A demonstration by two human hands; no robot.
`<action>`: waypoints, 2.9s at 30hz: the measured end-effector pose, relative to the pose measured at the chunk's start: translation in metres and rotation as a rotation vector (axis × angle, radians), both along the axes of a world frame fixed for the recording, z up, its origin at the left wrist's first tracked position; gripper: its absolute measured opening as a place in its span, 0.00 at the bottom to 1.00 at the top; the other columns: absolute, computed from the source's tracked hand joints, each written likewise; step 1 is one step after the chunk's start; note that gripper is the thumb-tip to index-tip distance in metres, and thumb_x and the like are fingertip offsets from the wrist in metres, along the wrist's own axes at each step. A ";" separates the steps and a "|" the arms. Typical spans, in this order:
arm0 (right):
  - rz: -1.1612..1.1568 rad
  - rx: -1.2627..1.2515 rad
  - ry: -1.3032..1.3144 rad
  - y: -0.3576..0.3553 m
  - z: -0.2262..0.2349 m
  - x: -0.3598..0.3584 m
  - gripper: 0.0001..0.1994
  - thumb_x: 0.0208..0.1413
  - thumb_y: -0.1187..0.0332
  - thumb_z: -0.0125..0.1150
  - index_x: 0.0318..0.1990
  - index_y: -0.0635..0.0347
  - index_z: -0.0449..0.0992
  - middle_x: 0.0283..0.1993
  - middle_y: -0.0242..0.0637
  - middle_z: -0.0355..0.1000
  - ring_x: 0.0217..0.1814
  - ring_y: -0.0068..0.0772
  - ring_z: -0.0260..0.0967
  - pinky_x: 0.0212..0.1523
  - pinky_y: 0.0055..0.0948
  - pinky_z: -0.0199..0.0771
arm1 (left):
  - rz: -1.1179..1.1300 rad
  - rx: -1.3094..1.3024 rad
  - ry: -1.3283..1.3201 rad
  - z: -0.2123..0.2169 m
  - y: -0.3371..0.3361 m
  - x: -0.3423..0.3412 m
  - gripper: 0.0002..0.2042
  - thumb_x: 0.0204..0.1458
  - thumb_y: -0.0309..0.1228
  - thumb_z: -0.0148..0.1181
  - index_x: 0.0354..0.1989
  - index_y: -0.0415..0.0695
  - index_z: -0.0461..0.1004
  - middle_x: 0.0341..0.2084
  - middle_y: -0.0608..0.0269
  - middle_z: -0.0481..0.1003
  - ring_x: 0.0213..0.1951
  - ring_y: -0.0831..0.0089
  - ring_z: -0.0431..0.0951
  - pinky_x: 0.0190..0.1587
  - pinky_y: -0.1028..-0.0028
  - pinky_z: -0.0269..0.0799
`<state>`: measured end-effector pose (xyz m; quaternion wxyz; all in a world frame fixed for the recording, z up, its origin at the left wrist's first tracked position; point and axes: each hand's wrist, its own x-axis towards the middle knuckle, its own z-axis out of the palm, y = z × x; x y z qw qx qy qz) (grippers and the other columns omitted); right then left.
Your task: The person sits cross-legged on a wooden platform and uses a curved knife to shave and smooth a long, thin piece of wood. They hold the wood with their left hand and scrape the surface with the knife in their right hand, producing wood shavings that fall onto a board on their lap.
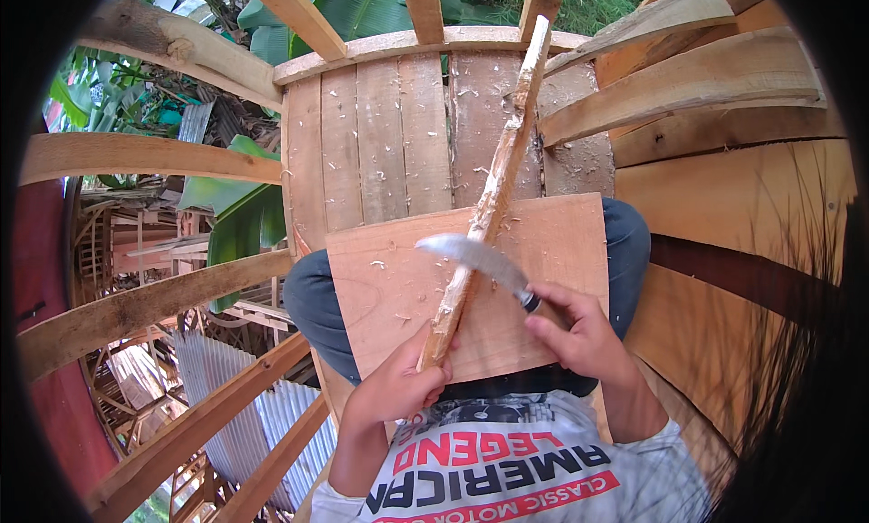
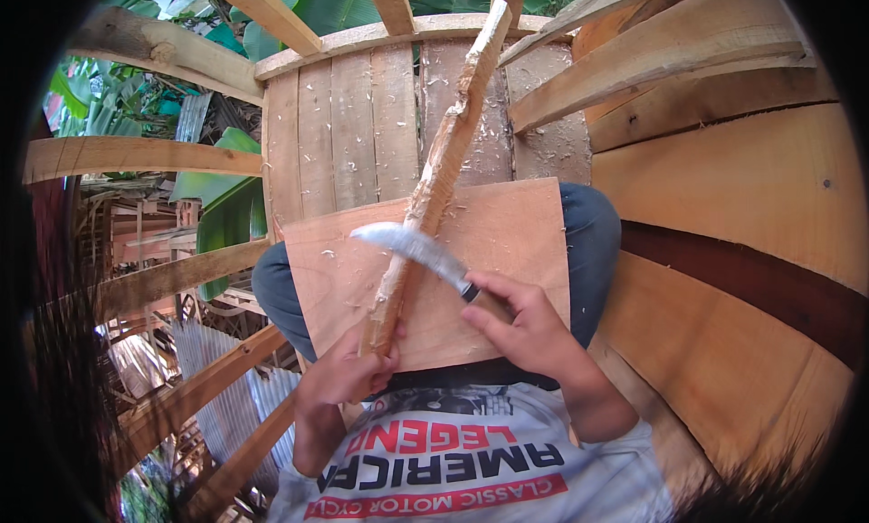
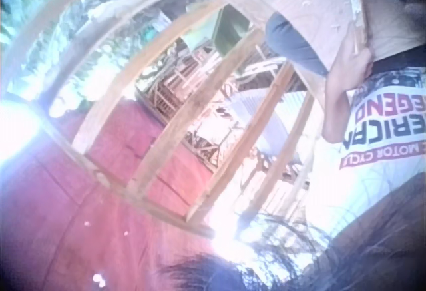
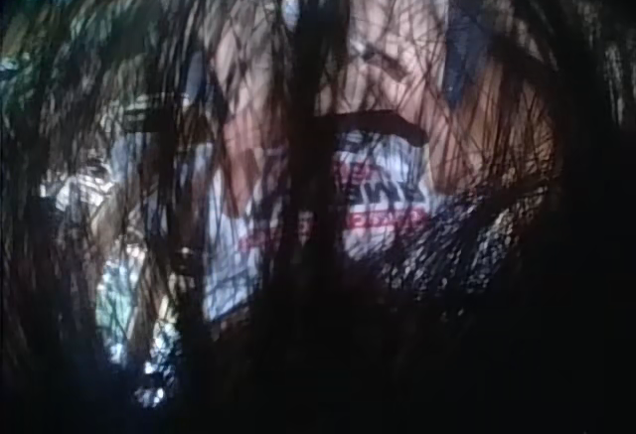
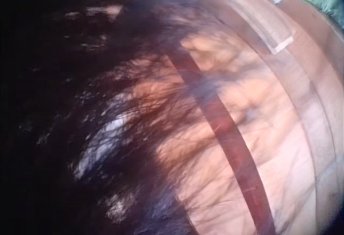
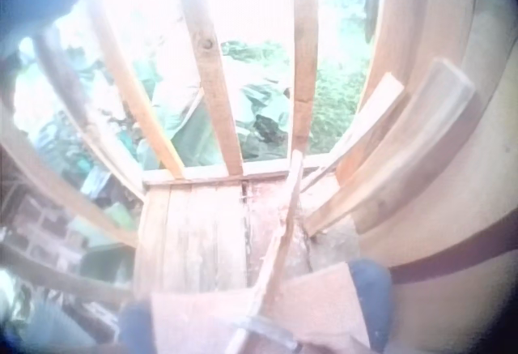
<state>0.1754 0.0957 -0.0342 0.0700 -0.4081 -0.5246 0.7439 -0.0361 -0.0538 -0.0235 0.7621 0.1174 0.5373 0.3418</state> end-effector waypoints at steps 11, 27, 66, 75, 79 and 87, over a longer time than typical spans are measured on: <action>0.046 -0.080 -0.139 0.006 0.012 -0.009 0.16 0.53 0.75 0.61 0.51 0.66 0.71 0.32 0.27 0.70 0.28 0.13 0.61 0.28 0.16 0.61 | -0.050 0.002 0.021 0.003 0.003 -0.003 0.16 0.47 0.23 0.46 0.47 0.39 0.59 0.19 0.67 0.63 0.17 0.81 0.63 0.18 0.80 0.59; -0.061 0.268 0.002 -0.015 -0.011 -0.004 0.17 0.51 0.74 0.63 0.48 0.72 0.72 0.44 0.40 0.74 0.48 0.24 0.68 0.50 0.23 0.67 | -0.059 0.008 0.025 0.003 0.007 0.000 0.16 0.46 0.23 0.46 0.47 0.39 0.59 0.20 0.67 0.63 0.17 0.81 0.63 0.19 0.80 0.59; -0.146 0.754 -0.011 -0.043 -0.033 -0.001 0.18 0.51 0.77 0.61 0.50 0.71 0.68 0.30 0.45 0.73 0.26 0.31 0.71 0.28 0.27 0.70 | -0.095 0.120 0.164 0.004 0.003 -0.001 0.17 0.47 0.22 0.46 0.49 0.41 0.61 0.21 0.67 0.64 0.19 0.81 0.62 0.20 0.79 0.59; -0.314 0.487 -0.029 -0.001 -0.014 0.018 0.13 0.57 0.72 0.57 0.49 0.67 0.69 0.22 0.24 0.64 0.19 0.13 0.59 0.19 0.17 0.60 | 0.013 -0.021 -0.110 -0.005 -0.006 0.000 0.18 0.49 0.23 0.45 0.50 0.41 0.59 0.21 0.68 0.61 0.19 0.82 0.60 0.20 0.81 0.58; 0.142 -0.125 0.020 -0.014 0.005 0.006 0.14 0.58 0.72 0.57 0.50 0.67 0.69 0.22 0.24 0.63 0.18 0.11 0.58 0.18 0.15 0.58 | -0.054 -0.029 -0.021 -0.001 0.001 0.002 0.18 0.49 0.23 0.45 0.50 0.41 0.60 0.20 0.68 0.61 0.19 0.82 0.61 0.20 0.81 0.58; -0.009 0.634 -0.105 -0.017 -0.015 -0.001 0.15 0.52 0.75 0.61 0.46 0.72 0.69 0.27 0.41 0.70 0.30 0.28 0.71 0.29 0.30 0.71 | -0.022 -0.020 -0.035 -0.001 0.001 0.002 0.19 0.49 0.23 0.45 0.51 0.41 0.59 0.20 0.69 0.61 0.18 0.82 0.61 0.20 0.81 0.58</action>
